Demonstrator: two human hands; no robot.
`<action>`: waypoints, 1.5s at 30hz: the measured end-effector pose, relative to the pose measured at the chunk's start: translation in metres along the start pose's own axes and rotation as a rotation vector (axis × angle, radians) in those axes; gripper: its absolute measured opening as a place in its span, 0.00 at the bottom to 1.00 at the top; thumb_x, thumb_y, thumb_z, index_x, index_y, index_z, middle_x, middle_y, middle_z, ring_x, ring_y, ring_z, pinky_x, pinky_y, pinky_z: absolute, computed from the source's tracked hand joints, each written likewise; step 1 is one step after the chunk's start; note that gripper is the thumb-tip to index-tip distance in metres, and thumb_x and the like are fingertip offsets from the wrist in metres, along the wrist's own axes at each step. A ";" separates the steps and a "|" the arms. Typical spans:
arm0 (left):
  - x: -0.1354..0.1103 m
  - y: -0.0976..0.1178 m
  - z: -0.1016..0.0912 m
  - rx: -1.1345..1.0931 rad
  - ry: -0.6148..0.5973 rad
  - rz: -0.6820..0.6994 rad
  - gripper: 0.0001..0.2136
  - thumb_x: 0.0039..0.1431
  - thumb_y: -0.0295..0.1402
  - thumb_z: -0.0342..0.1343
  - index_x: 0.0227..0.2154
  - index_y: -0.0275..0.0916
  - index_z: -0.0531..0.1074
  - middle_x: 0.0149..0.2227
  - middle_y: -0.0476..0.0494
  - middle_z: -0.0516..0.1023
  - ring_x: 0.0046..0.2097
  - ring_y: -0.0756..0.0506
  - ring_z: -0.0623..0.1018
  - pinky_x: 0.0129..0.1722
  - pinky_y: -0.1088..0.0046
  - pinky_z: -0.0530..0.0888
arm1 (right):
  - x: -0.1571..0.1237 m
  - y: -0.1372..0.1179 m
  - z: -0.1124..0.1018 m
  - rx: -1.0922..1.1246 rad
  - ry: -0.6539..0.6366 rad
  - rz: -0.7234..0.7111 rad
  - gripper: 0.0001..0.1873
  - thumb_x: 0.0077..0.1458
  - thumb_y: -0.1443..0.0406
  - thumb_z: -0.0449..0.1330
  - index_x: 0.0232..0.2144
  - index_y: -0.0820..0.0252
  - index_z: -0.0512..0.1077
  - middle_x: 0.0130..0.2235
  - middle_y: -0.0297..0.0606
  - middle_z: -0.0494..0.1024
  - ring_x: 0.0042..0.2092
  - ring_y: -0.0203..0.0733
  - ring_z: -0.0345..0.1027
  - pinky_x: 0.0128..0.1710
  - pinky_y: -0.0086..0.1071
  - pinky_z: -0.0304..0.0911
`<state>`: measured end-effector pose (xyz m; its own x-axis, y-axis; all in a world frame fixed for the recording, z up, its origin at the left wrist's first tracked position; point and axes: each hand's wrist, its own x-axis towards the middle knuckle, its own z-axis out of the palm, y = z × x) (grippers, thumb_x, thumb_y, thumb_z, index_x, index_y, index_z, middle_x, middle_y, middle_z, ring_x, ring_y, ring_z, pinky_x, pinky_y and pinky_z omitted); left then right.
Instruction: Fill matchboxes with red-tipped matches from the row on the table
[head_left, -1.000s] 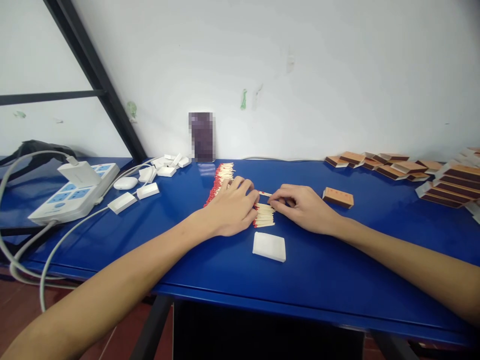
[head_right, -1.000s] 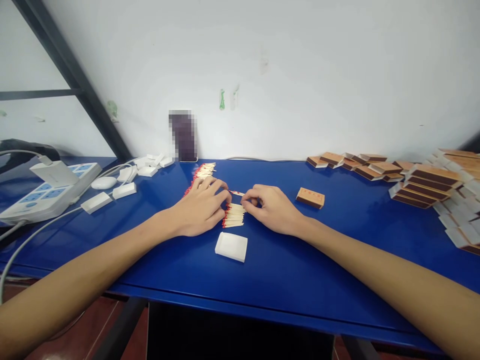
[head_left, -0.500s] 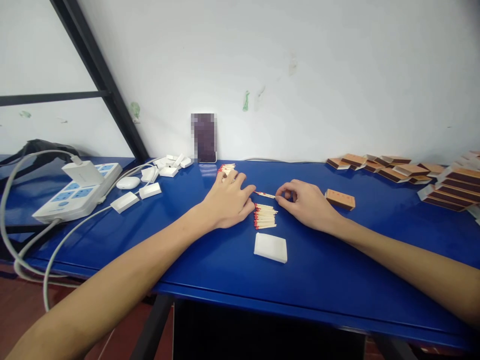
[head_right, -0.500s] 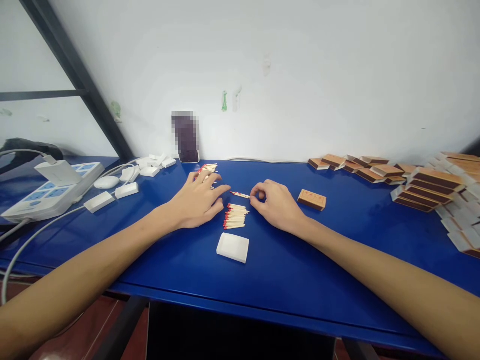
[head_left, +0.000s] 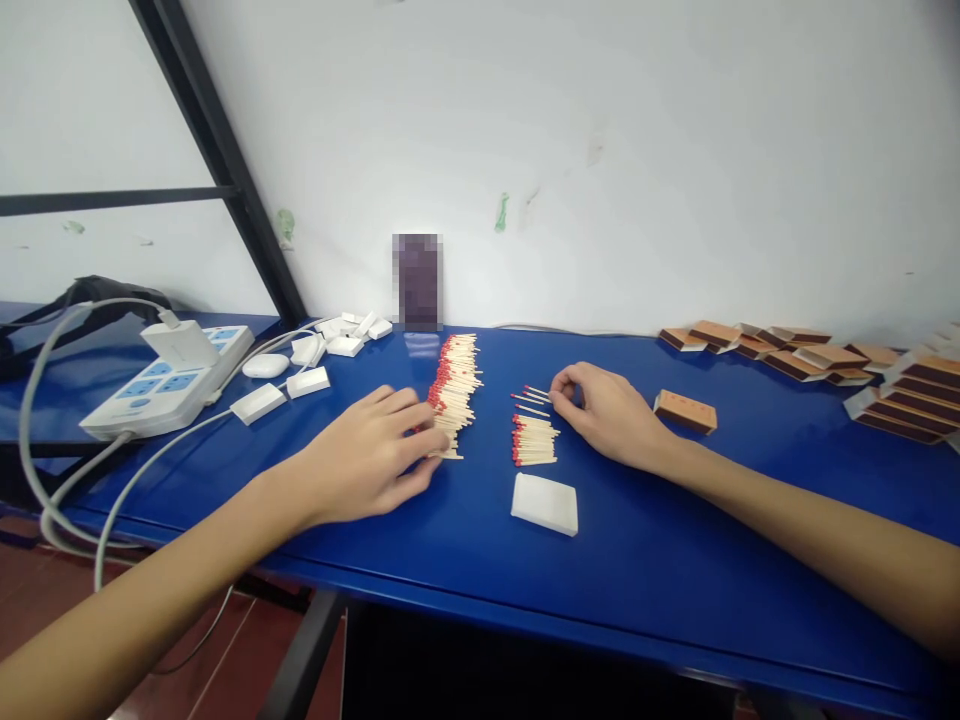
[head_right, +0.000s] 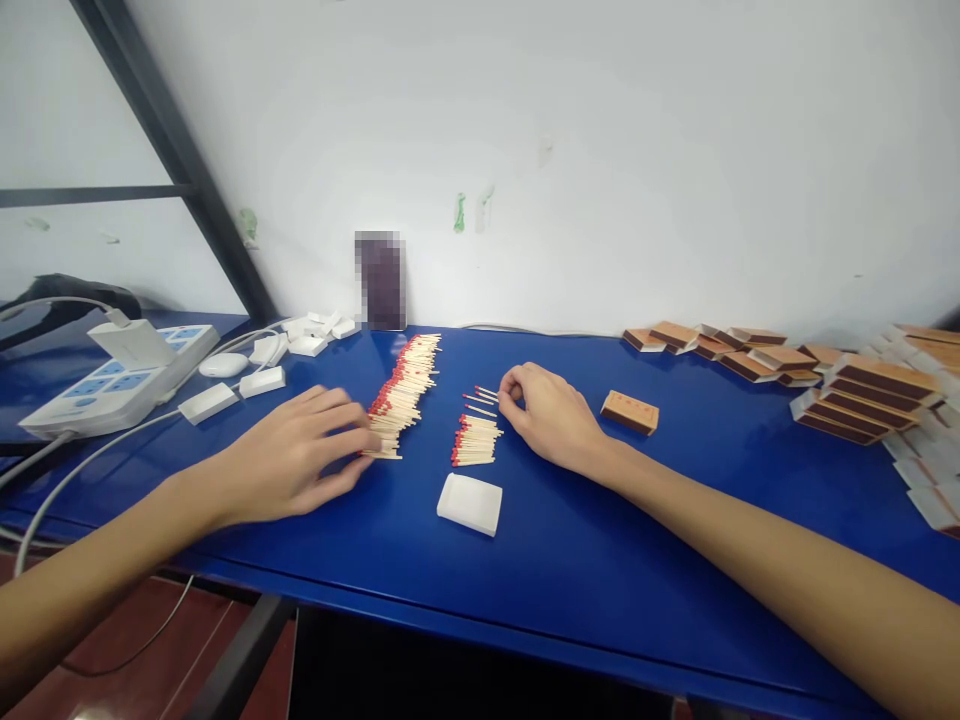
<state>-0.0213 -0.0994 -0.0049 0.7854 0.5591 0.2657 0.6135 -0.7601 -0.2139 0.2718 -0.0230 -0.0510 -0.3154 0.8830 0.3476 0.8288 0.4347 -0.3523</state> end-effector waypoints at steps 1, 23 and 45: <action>-0.011 0.001 0.001 0.003 -0.001 -0.019 0.11 0.66 0.33 0.46 0.40 0.39 0.74 0.38 0.43 0.73 0.39 0.44 0.68 0.40 0.65 0.64 | 0.002 -0.001 0.000 -0.002 -0.008 -0.007 0.07 0.57 0.62 0.53 0.30 0.56 0.68 0.34 0.36 0.73 0.34 0.41 0.66 0.32 0.35 0.57; -0.039 0.002 0.008 -0.055 -0.019 -0.115 0.14 0.69 0.32 0.45 0.50 0.41 0.73 0.42 0.41 0.72 0.42 0.43 0.70 0.42 0.65 0.65 | 0.028 -0.006 -0.008 0.106 -0.208 -0.099 0.10 0.54 0.58 0.58 0.31 0.56 0.75 0.31 0.34 0.75 0.30 0.38 0.64 0.31 0.32 0.57; -0.016 0.000 0.010 -0.062 0.032 -0.178 0.11 0.66 0.39 0.51 0.44 0.41 0.74 0.45 0.41 0.72 0.44 0.43 0.70 0.44 0.63 0.67 | 0.015 -0.002 -0.006 0.091 -0.144 -0.161 0.11 0.57 0.60 0.56 0.31 0.56 0.77 0.31 0.36 0.75 0.29 0.38 0.64 0.30 0.31 0.58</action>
<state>-0.0328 -0.1046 -0.0187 0.6611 0.6766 0.3243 0.7357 -0.6695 -0.1028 0.2685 -0.0115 -0.0397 -0.5080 0.8145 0.2804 0.7195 0.5801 -0.3818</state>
